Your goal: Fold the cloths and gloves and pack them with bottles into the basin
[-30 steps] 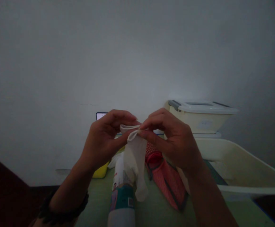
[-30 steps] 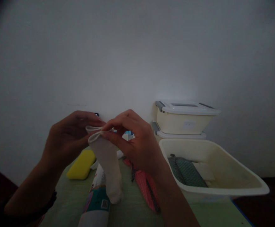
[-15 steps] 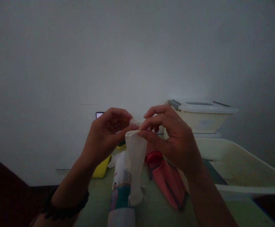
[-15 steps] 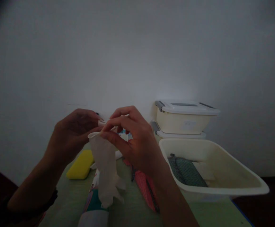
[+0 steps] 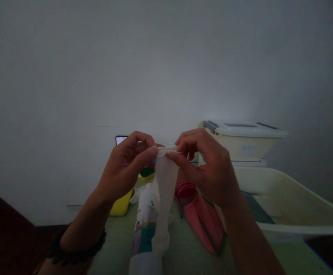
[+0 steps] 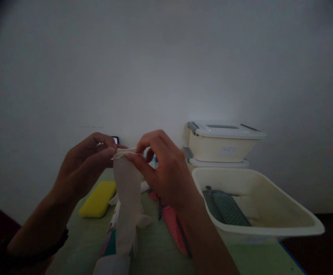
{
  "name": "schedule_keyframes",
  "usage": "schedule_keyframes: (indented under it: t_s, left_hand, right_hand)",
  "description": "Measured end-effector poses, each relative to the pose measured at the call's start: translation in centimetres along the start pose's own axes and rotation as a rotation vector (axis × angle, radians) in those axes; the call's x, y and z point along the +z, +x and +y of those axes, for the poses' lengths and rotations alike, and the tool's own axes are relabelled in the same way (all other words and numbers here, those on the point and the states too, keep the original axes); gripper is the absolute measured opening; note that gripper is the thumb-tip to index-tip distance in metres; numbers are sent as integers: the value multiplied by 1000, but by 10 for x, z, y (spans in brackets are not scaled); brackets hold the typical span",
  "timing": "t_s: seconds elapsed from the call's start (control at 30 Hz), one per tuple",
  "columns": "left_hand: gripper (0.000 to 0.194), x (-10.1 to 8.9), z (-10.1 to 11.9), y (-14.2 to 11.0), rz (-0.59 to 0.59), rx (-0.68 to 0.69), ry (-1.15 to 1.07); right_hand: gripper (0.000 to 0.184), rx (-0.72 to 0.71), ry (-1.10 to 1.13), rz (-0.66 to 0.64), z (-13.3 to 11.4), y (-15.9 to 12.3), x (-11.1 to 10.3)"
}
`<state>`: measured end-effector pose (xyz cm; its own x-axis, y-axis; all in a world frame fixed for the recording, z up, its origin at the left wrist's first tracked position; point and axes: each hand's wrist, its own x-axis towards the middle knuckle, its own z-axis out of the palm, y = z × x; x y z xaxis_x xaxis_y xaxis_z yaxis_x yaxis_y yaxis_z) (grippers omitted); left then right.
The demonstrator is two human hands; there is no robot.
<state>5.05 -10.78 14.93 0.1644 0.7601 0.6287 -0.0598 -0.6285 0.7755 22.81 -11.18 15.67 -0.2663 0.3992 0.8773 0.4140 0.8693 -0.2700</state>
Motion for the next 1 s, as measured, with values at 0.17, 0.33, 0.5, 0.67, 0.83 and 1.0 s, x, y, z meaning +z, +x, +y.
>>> schedule_keyframes:
  t_s: [0.17,0.33,0.5,0.67,0.83,1.0]
  left_hand:
    - [12,3,1,0,2,4,-4]
    - [21,5,-2,0,71,35,70]
    - [8,5,-4,0,118,141,222]
    - [5,-2,-3,-2,155,247,365]
    - [5,-13,3,-4,153,314,518]
    - [7,-19,5,-5,95,371,610]
  right_hand:
    - [12,-5,-12,28,1,-1,0]
    - [8,7,-2,50,2,-1,0]
    - [7,-5,7,30,1,-1,0]
    - [10,-21,-10,-21,3,-1,-6]
    - [24,-12,-21,-169,4,-3,-11]
    - [19,-24,-24,-247,-1,-3,-12]
